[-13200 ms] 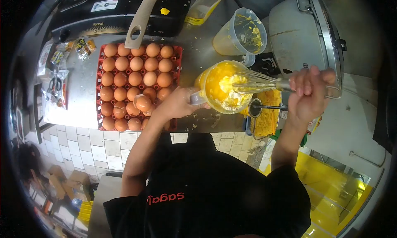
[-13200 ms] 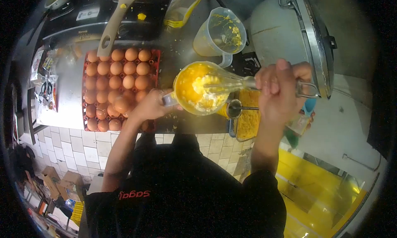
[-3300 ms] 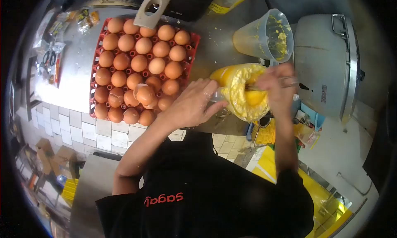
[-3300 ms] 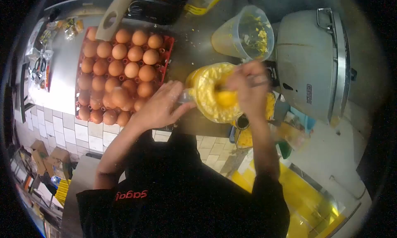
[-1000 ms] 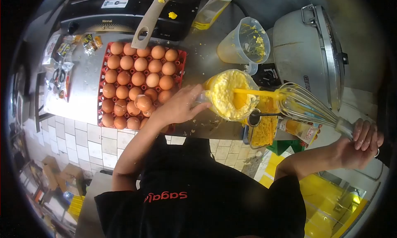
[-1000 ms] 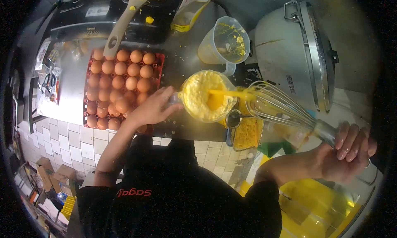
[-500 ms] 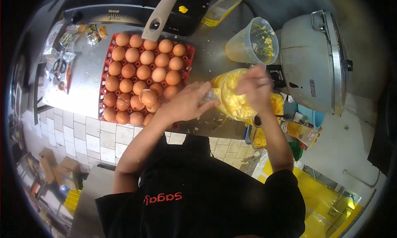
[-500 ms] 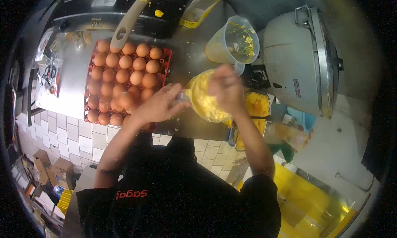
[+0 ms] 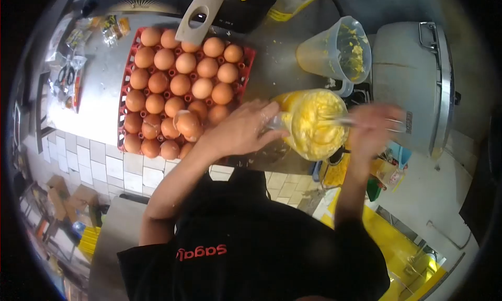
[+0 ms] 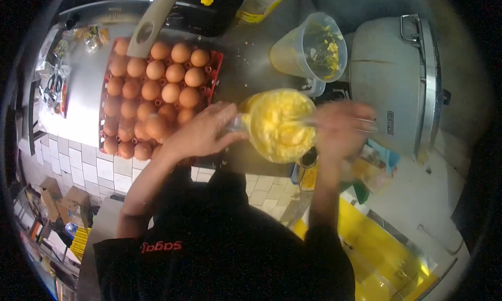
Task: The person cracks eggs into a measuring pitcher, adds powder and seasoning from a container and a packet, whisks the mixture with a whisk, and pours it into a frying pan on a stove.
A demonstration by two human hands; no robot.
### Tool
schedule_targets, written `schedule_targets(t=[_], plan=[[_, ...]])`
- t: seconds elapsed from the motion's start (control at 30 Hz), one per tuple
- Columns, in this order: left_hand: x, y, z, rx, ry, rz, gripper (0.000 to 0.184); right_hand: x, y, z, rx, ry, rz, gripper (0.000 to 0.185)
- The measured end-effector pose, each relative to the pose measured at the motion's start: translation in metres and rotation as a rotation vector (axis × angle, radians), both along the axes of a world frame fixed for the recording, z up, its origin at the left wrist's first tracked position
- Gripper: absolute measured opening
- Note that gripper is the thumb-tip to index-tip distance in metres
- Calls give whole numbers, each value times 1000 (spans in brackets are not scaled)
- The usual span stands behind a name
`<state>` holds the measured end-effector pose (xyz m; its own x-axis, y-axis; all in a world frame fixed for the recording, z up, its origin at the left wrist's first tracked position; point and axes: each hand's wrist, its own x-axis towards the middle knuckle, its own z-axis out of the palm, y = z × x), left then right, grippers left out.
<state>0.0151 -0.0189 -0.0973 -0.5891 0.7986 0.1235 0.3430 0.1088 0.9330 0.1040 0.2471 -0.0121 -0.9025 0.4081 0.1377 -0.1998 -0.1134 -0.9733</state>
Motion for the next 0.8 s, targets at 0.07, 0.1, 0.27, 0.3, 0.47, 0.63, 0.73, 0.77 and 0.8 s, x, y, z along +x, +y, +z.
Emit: schedule_targets(t=[0.07, 0.1, 0.27, 0.3, 0.47, 0.63, 0.73, 0.77, 0.8], plan=[[3, 5, -6, 29, 87, 12, 40, 9, -35, 0, 382, -357, -149, 21], [2, 5, -3, 11, -17, -20, 39, -1, -13, 12, 190, -232, -26, 18], [2, 4, 6, -17, -59, -98, 39, 5, 1, 14, -94, -19, -38, 4], [-5, 5, 3, -41, -46, -85, 40, 2, 7, 30, -384, 143, 112, 7], [-6, 9, 4, -39, -70, -90, 40, 1, -6, -3, 555, -61, -289, 8], [-6, 6, 4, -71, -55, -85, 41, -12, -37, 7, 567, -444, -114, 11], [-4, 4, 6, -46, -10, -44, 42, -22, -43, 11, 464, -445, -111, 10], [-6, 6, 8, -92, -48, -77, 42, -14, -45, 16, 433, -462, -138, 9], [-4, 7, 9, -74, -66, -97, 42, -11, -44, 20, 412, -475, -151, 9]])
